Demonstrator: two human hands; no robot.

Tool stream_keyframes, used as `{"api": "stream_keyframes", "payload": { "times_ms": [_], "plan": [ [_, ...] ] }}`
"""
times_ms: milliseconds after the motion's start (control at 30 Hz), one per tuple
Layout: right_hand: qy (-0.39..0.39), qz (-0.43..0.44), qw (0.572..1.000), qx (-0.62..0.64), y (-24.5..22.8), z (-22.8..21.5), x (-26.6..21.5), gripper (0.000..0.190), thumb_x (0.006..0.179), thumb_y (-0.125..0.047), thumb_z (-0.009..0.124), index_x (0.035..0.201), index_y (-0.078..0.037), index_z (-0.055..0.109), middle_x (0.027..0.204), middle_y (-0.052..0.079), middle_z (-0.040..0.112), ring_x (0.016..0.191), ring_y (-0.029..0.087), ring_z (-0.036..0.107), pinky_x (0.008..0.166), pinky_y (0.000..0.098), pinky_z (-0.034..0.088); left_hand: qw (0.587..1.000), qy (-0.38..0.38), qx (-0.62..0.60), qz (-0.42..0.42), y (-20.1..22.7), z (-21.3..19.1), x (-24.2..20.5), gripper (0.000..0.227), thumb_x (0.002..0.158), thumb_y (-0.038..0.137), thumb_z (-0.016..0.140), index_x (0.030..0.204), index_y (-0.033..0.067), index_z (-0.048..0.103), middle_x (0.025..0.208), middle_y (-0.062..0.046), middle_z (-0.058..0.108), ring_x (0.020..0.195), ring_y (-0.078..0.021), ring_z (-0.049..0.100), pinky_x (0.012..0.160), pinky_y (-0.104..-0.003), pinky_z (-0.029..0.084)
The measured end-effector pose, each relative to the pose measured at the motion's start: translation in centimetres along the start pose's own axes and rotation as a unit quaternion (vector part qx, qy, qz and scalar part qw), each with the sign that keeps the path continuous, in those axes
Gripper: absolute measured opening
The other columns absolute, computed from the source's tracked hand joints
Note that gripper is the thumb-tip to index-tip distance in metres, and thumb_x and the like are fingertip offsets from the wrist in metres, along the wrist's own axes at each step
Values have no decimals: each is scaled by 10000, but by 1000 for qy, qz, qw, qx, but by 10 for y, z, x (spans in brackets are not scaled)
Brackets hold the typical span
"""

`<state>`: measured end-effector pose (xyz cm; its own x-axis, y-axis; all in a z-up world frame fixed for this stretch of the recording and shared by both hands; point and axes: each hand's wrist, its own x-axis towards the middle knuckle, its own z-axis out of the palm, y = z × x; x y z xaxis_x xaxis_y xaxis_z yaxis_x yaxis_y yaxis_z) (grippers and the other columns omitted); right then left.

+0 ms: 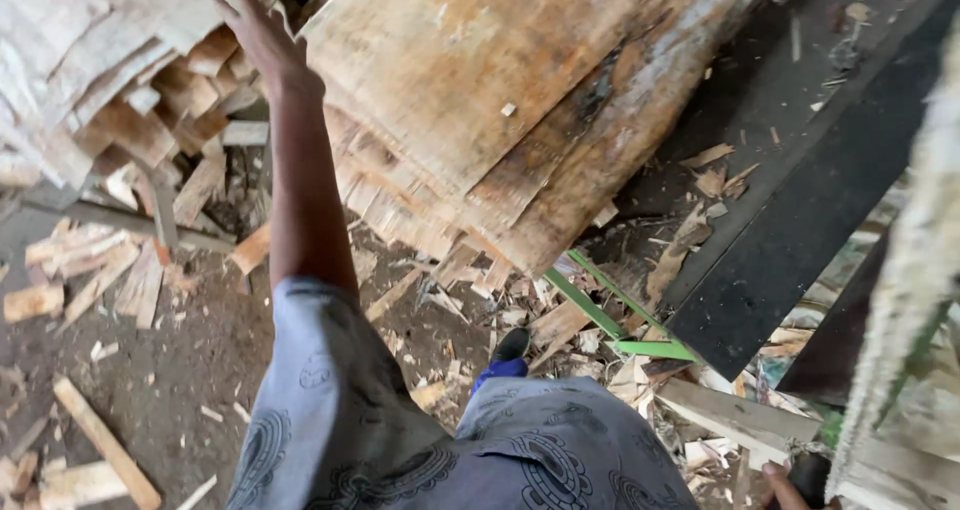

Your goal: Cutting thin wood sheets using a manual guillotine-style cutter.

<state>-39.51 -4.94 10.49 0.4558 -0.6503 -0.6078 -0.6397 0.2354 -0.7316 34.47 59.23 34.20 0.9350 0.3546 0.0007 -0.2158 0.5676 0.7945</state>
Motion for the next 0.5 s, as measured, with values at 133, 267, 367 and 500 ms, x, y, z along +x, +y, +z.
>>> {"api": "stream_keyframes", "payload": {
  "times_ms": [133,267,367,500],
  "plan": [
    [9,33,999,25,-18,22,-9,340,878,-165,731,1131,-28,549,652,167,534,488,325,569,430,496,468,920,-73,375,86,-100,-10,-80,972,957,472,677,1651,87,116,1714,-214,156,1574,-379,203,1263,-551,208],
    [-32,-24,999,34,-13,28,-14,383,830,-189,698,1191,-88,620,641,165,587,495,295,606,421,479,483,749,-91,654,57,-194,-51,-199,920,902,399,776,1603,75,277,1637,-311,244,1519,-473,202,1237,-531,206],
    [-19,55,998,30,-39,39,-32,380,850,-206,703,1201,-83,626,637,159,579,477,330,594,428,499,469,654,-96,749,41,-206,-61,-233,962,874,493,740,1576,58,247,1656,-295,197,1526,-469,143,1219,-570,121],
    [13,72,997,14,-17,37,-9,350,894,-198,736,1171,-3,648,618,203,575,496,353,599,453,500,464,561,-138,812,85,-198,-66,-224,941,955,623,632,1603,55,255,1638,-277,223,1526,-461,146,1220,-649,44]
  ]
}}
